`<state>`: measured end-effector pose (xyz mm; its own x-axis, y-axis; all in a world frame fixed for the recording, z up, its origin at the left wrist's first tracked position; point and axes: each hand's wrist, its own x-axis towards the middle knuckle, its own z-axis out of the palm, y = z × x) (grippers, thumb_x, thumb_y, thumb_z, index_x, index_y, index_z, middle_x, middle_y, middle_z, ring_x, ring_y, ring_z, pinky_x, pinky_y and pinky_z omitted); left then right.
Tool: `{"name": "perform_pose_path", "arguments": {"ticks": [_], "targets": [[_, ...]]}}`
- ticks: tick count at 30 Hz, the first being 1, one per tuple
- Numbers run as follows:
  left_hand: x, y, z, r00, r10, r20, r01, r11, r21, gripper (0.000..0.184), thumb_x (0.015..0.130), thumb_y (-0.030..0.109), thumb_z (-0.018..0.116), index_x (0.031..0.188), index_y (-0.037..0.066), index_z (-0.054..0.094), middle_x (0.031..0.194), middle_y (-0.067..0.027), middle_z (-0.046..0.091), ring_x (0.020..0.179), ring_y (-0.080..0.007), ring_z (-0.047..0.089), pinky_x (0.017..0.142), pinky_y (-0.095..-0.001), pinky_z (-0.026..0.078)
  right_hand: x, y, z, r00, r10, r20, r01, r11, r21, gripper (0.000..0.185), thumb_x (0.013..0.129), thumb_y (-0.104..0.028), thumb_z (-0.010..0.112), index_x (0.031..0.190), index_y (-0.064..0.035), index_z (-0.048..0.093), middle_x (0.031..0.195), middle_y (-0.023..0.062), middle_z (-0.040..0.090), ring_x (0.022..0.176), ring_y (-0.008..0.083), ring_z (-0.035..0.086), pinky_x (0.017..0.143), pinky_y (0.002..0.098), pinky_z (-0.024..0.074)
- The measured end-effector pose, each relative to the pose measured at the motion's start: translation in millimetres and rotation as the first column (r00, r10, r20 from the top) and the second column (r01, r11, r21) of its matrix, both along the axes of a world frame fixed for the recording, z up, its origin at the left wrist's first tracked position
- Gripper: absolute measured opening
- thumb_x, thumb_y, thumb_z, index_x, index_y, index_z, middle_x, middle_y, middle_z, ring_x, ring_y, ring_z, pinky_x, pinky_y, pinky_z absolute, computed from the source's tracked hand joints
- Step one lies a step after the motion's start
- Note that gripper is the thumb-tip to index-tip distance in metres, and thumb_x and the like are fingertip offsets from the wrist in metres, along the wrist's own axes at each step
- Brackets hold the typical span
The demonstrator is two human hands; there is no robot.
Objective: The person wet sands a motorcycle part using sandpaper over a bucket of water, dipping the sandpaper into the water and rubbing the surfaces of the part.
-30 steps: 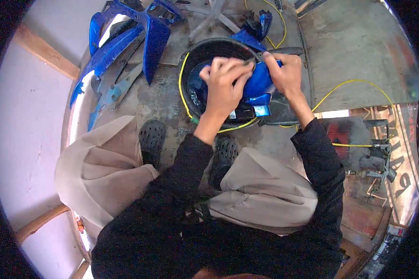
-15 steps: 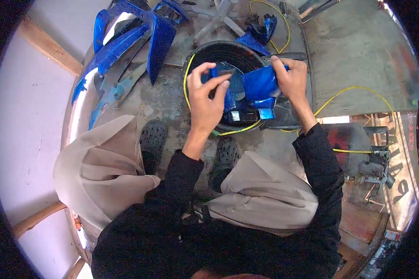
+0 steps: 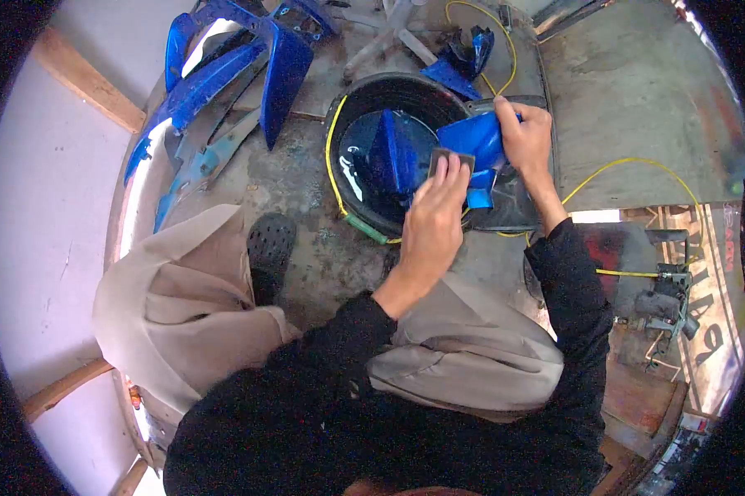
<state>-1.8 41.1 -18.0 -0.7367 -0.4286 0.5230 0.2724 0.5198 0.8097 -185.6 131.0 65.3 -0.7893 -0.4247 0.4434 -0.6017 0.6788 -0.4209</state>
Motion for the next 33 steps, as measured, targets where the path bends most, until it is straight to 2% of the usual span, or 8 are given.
{"name": "perform_pose_path", "arguments": {"ticks": [3, 10, 15, 19, 23, 25, 28, 33], "targets": [[-10.3, -8.3, -0.4, 1.000, 0.004, -0.015, -0.003, 1.000, 0.009, 0.039, 0.100, -0.002, 0.057, 0.138, -0.006, 0.064, 0.144, -0.0307, 0.061, 0.139, -0.0424, 0.057, 0.113, -0.0480, 0.049, 0.8, 2.0, 3.7, 0.996, -0.012, 0.089, 0.008, 0.999, 0.047, 0.045, 0.096, -0.040, 0.069, 0.085, 0.0018, 0.079, 0.065, 0.0232, 0.067, 0.062, 0.0337, 0.072, 0.064, 0.0429, 0.0528], [-12.4, -9.5, 1.4, 0.998, 0.059, -0.026, -0.058, 0.997, 0.059, 0.037, 0.101, -0.003, 0.058, 0.137, -0.007, 0.064, 0.141, -0.0317, 0.062, 0.133, -0.0438, 0.060, 0.111, -0.0485, 0.051, 12.3, -7.3, -1.9, 0.995, 0.062, -0.078, -0.067, 0.996, -0.064, 0.043, 0.094, -0.038, 0.070, 0.077, 0.0014, 0.077, 0.059, 0.0232, 0.061, 0.054, 0.0353, 0.067, 0.057, 0.0437, 0.0486], [-40.2, -24.0, -0.3, 0.998, 0.041, -0.044, -0.034, 0.988, 0.148, 0.038, 0.102, -0.003, 0.058, 0.139, -0.005, 0.064, 0.142, -0.0308, 0.061, 0.136, -0.0440, 0.059, 0.112, -0.0477, 0.051, 22.8, -7.5, 4.9, 0.999, 0.049, -0.015, -0.049, 0.999, 0.015, 0.040, 0.092, -0.036, 0.072, 0.079, 0.0004, 0.079, 0.062, 0.0233, 0.065, 0.056, 0.0367, 0.068, 0.059, 0.0441, 0.0510], [-2.6, -4.5, 2.4, 0.998, 0.031, -0.052, -0.026, 0.995, 0.099, 0.035, 0.103, 0.000, 0.059, 0.136, -0.005, 0.066, 0.142, -0.0313, 0.061, 0.137, -0.0446, 0.057, 0.113, -0.0471, 0.050, 11.6, -8.4, -0.1, 0.997, 0.059, -0.056, -0.060, 0.998, -0.023, 0.040, 0.092, -0.037, 0.072, 0.081, 0.0008, 0.080, 0.062, 0.0230, 0.065, 0.056, 0.0365, 0.068, 0.060, 0.0439, 0.0509], [-42.6, -14.6, 23.6, 0.988, 0.024, -0.151, -0.010, 0.996, 0.093, 0.038, 0.102, -0.004, 0.058, 0.139, -0.004, 0.065, 0.143, -0.0294, 0.062, 0.140, -0.0412, 0.057, 0.115, -0.0481, 0.048, 17.0, -4.9, -2.1, 0.999, 0.043, 0.003, -0.043, 0.999, -0.009, 0.041, 0.093, -0.038, 0.071, 0.081, 0.0006, 0.080, 0.064, 0.0245, 0.065, 0.057, 0.0365, 0.069, 0.060, 0.0436, 0.0509], [-39.9, -14.7, 17.1, 0.992, 0.007, -0.127, 0.005, 0.996, 0.092, 0.039, 0.101, -0.006, 0.058, 0.140, -0.005, 0.064, 0.143, -0.0291, 0.062, 0.141, -0.0395, 0.056, 0.114, -0.0471, 0.049, 16.3, -4.8, 4.1, 0.998, 0.037, 0.057, -0.040, 0.998, 0.040, 0.041, 0.093, -0.037, 0.071, 0.081, 0.0003, 0.080, 0.065, 0.0247, 0.065, 0.058, 0.0365, 0.069, 0.060, 0.0434, 0.0511], [-2.1, -7.0, -32.5, 0.998, 0.007, -0.058, 0.004, 0.980, 0.198, 0.040, 0.100, -0.008, 0.059, 0.139, -0.004, 0.065, 0.143, -0.0278, 0.063, 0.141, -0.0384, 0.056, 0.113, -0.0449, 0.051, 8.2, -8.2, 3.3, 0.992, 0.107, -0.071, -0.108, 0.994, -0.012, 0.040, 0.094, -0.037, 0.070, 0.081, -0.0004, 0.079, 0.067, 0.0245, 0.066, 0.058, 0.0370, 0.070, 0.060, 0.0436, 0.0508], [-34.2, -10.8, -2.0, 0.991, 0.047, -0.125, -0.028, 0.988, 0.153, 0.037, 0.101, -0.004, 0.060, 0.137, -0.004, 0.067, 0.143, -0.0263, 0.063, 0.141, -0.0383, 0.057, 0.115, -0.0446, 0.049, 10.9, -2.0, 2.8, 0.997, 0.072, -0.010, -0.073, 0.997, -0.033, 0.042, 0.095, -0.035, 0.068, 0.079, 0.0017, 0.077, 0.063, 0.0243, 0.063, 0.054, 0.0337, 0.067, 0.058, 0.0433, 0.0490]]}}
